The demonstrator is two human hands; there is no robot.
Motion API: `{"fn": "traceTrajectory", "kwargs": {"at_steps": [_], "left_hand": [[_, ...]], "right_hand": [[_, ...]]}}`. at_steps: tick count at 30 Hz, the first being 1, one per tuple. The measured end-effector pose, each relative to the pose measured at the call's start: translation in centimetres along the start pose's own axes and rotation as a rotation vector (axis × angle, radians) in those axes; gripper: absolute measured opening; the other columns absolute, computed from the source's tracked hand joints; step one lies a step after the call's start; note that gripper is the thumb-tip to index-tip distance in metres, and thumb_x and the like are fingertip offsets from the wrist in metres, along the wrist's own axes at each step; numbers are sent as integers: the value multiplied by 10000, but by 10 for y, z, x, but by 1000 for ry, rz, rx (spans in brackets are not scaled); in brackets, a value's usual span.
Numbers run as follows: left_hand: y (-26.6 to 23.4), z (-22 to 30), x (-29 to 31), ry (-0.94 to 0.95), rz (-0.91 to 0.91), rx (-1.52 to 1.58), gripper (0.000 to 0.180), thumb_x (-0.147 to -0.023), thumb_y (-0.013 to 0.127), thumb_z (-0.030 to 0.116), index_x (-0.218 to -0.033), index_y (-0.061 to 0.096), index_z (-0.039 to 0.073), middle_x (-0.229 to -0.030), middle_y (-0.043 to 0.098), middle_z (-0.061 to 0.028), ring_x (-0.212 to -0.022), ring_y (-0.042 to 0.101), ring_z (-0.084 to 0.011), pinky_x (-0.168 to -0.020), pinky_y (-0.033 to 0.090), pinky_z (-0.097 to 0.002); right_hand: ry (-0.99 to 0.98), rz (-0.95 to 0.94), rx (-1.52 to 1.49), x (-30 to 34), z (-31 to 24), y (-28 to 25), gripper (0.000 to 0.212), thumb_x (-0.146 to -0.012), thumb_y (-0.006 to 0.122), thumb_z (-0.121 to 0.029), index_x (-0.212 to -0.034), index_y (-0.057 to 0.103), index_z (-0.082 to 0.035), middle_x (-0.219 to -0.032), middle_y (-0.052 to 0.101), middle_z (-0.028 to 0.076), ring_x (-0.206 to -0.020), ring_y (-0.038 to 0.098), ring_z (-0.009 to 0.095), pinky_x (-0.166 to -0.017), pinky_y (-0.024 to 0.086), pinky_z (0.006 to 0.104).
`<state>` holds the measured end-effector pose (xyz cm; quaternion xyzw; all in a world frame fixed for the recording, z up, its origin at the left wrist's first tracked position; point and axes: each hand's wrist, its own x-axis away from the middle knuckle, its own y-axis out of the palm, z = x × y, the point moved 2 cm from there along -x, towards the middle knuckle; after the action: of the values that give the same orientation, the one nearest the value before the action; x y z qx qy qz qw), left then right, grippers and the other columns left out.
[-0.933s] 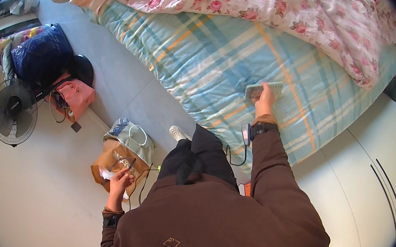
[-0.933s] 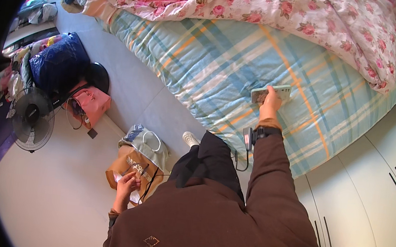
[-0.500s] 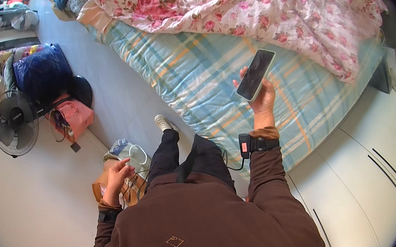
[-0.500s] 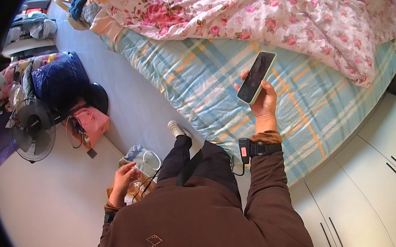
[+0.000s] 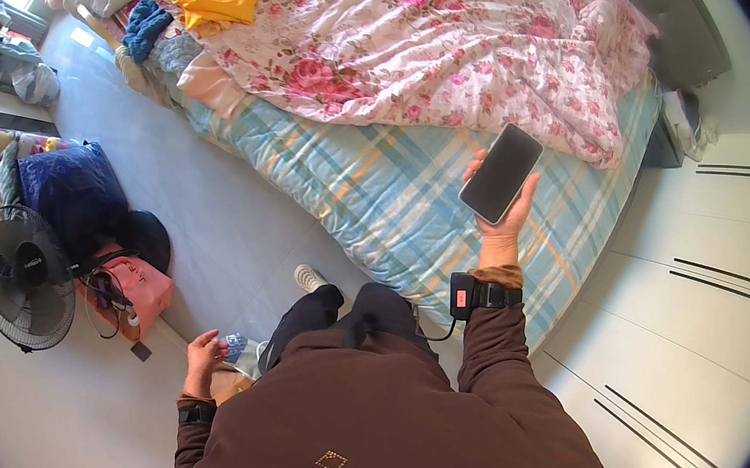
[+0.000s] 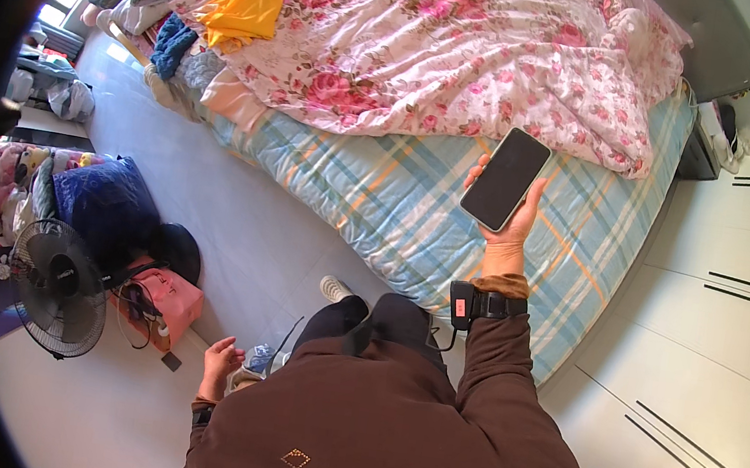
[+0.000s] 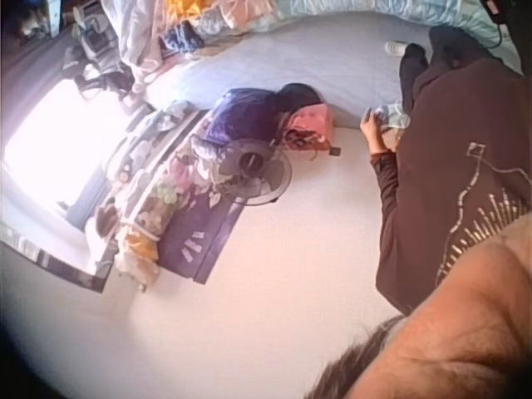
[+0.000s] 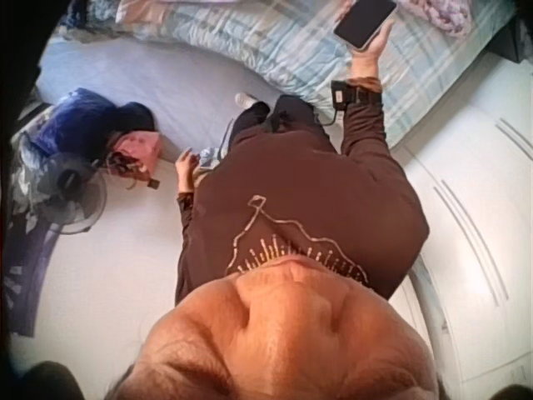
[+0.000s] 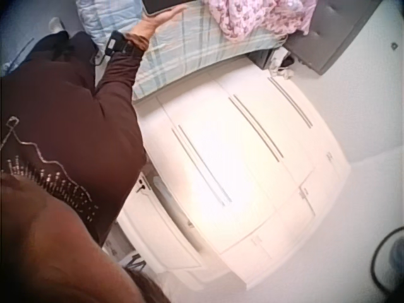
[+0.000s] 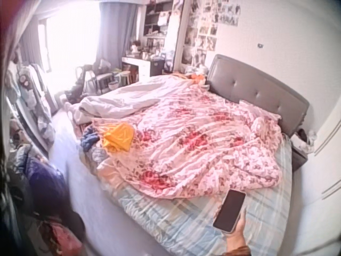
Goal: The person hangs a black bra on a hanger by the window, then walks to the bedroom and folds a pair of jeans on the bed. The folded jeans are placed on a nearby chair.
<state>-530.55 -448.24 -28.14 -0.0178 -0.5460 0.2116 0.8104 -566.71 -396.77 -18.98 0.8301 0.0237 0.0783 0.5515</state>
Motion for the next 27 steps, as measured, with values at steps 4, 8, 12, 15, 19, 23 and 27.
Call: {"fn": "traceTrajectory", "kwargs": {"at_steps": [4,8,12,15,19,23,27], "left_hand": [[-39,14,-21,20,11,3,305,-888,490,102,-1180,525,18,-796,652,-95,-631,620,-151,-550,489,-262],[-51,26,-31,2,8,10,302,-885,505,120,-1172,530,26,-791,654,-92,-633,625,-153,-535,480,-264],[-42,41,-33,-15,-9,14,320,-878,511,121,-1184,525,30,-795,656,-85,-648,628,-152,-551,483,-261],[-37,58,-26,14,11,63,337,-875,503,115,-1200,518,29,-809,657,-87,-667,629,-151,-581,492,-261],[-36,84,-12,-40,12,51,324,-884,497,121,-1195,517,29,-841,656,-89,-684,629,-154,-606,499,-280],[-36,109,-9,-18,91,30,320,-885,499,134,-1188,520,33,-844,657,-86,-692,630,-155,-614,499,-283],[-28,124,-15,-14,80,31,322,-884,495,131,-1190,519,34,-849,657,-87,-698,633,-157,-618,500,-285]], "right_hand": [[55,-4,5,-6,41,24,767,-806,480,-627,-1289,419,-33,-1182,510,219,-997,544,348,-870,459,475],[86,7,16,-20,62,40,801,-797,437,-667,-1297,414,-41,-1186,514,212,-994,553,340,-874,462,466],[139,-25,26,-49,75,53,815,-794,416,-684,-1300,412,-45,-1196,511,210,-985,561,338,-869,468,462],[169,-1,21,-76,86,60,842,-785,406,-705,-1300,401,-39,-1175,520,202,-970,570,326,-839,490,454],[174,-19,15,-110,93,63,876,-776,414,-716,-1303,384,-18,-1167,524,196,-957,573,315,-825,498,456],[196,5,-16,-136,94,60,874,-779,421,-710,-1298,382,-7,-1163,525,201,-958,573,318,-832,496,470],[195,-24,11,-155,89,55,835,-815,407,-674,-1320,351,-11,-1197,501,213,-991,561,328,-838,497,459]]}}
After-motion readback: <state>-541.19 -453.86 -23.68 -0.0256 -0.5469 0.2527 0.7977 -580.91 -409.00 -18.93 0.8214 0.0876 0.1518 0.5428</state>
